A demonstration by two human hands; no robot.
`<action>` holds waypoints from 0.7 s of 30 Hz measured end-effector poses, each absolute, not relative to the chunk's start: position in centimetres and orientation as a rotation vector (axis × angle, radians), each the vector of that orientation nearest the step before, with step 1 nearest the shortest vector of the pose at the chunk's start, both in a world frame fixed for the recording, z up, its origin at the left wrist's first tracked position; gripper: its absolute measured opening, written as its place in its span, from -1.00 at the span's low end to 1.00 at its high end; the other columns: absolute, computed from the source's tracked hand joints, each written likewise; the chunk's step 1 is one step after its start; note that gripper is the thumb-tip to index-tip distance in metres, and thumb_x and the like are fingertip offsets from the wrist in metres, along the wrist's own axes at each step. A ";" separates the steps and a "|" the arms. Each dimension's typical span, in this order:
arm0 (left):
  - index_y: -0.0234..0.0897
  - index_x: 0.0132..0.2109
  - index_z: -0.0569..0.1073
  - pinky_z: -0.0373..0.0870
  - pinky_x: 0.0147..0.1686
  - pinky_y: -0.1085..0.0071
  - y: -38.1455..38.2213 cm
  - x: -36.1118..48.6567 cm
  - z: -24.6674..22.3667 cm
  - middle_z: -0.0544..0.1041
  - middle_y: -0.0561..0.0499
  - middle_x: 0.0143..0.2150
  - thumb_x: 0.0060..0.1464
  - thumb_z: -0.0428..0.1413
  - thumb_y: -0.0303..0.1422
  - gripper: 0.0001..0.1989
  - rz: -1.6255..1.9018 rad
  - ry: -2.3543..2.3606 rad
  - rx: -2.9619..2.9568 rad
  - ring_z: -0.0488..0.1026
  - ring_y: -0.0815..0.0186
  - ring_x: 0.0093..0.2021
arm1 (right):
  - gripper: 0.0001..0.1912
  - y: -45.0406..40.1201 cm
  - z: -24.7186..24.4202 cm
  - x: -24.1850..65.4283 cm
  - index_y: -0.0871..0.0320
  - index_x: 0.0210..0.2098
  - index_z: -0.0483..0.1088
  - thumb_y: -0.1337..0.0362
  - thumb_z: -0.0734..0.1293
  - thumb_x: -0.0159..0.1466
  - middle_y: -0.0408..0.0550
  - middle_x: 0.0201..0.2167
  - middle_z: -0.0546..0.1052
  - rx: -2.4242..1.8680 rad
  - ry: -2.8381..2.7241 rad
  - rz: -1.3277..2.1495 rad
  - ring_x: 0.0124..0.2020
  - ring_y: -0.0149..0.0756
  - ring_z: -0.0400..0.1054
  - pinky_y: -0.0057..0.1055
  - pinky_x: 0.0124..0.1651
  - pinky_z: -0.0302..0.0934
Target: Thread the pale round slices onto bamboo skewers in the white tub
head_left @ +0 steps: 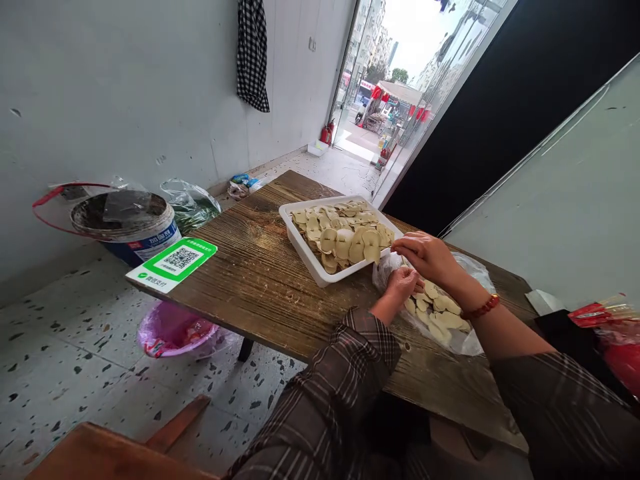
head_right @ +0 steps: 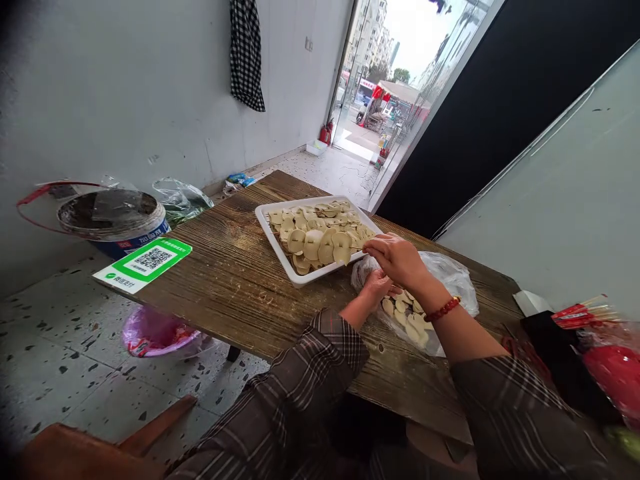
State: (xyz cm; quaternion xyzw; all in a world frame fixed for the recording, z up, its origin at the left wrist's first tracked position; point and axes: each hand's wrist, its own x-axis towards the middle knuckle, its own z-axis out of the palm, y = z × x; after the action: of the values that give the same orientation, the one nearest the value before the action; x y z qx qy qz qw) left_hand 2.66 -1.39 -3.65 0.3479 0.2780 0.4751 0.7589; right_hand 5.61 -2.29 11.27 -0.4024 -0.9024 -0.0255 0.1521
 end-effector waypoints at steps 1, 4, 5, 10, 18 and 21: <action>-0.33 -0.39 0.38 0.29 -0.50 0.54 -1.5 2.5 -3.6 0.49 0.03 -0.51 0.09 0.16 -0.19 -0.72 1.047 0.645 0.804 0.44 0.44 -0.54 | -0.70 -1.5 11.2 5.4 0.13 -0.26 0.54 0.19 0.20 0.40 0.01 -0.32 0.59 -1.123 -2.613 -0.103 -0.25 -0.19 0.41 -0.29 -0.14 0.21; -0.33 -0.37 0.36 0.29 -0.51 0.54 -1.6 2.2 -3.4 0.52 0.01 -0.46 0.11 0.13 -0.08 -0.64 1.041 0.650 0.834 0.46 0.44 -0.54 | -0.69 1.0 11.1 5.1 0.14 -0.26 0.54 0.20 0.19 0.40 0.01 -0.32 0.59 -1.047 -2.690 -0.167 -0.29 -0.20 0.40 -0.29 -0.15 0.19; -0.32 -0.37 0.36 0.28 -0.52 0.55 -1.6 2.2 -3.4 0.52 0.01 -0.46 0.11 0.13 -0.06 -0.62 1.038 0.649 0.828 0.46 0.44 -0.55 | -0.69 1.8 11.1 5.1 0.14 -0.26 0.54 0.20 0.19 0.40 0.01 -0.33 0.59 -1.021 -2.726 -0.168 -0.30 -0.21 0.40 -0.30 -0.15 0.19; -0.32 -0.39 0.35 0.27 -0.53 0.56 -1.6 2.3 -3.5 0.50 0.02 -0.48 0.13 0.11 -0.09 -0.64 1.037 0.660 0.813 0.43 0.47 -0.58 | -0.66 5.3 11.4 5.5 0.13 -0.29 0.55 0.22 0.16 0.40 -0.01 -0.33 0.59 -0.936 -2.852 -0.090 -0.28 -0.24 0.41 -0.31 -0.08 0.18; -0.31 -0.40 0.36 0.28 -0.50 0.48 -1.1 3.0 -4.2 0.48 0.01 -0.51 0.17 0.09 -0.20 -0.73 1.042 0.652 0.777 0.41 0.43 -0.59 | -0.71 5.7 10.1 2.4 0.11 -0.24 0.56 0.25 0.19 0.39 -0.02 -0.25 0.57 -1.154 -2.897 -0.140 -0.20 -0.26 0.40 -0.36 -0.10 0.19; -0.29 -0.40 0.34 0.25 -0.52 0.47 -0.9 3.3 -4.7 0.44 0.02 -0.54 0.20 0.07 -0.23 -0.74 1.054 0.604 0.781 0.39 0.43 -0.60 | -0.72 4.8 9.8 1.8 0.11 -0.14 0.56 0.30 0.20 0.38 0.00 -0.13 0.57 -1.216 -2.817 -0.077 -0.16 -0.27 0.43 -0.37 -0.08 0.24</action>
State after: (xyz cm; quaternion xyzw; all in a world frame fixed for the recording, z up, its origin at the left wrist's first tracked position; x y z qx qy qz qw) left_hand 3.28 -0.92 -4.74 0.3576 0.2765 0.4824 0.7503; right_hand 1.85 4.84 9.77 -0.3959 -0.9172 -0.0249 0.0360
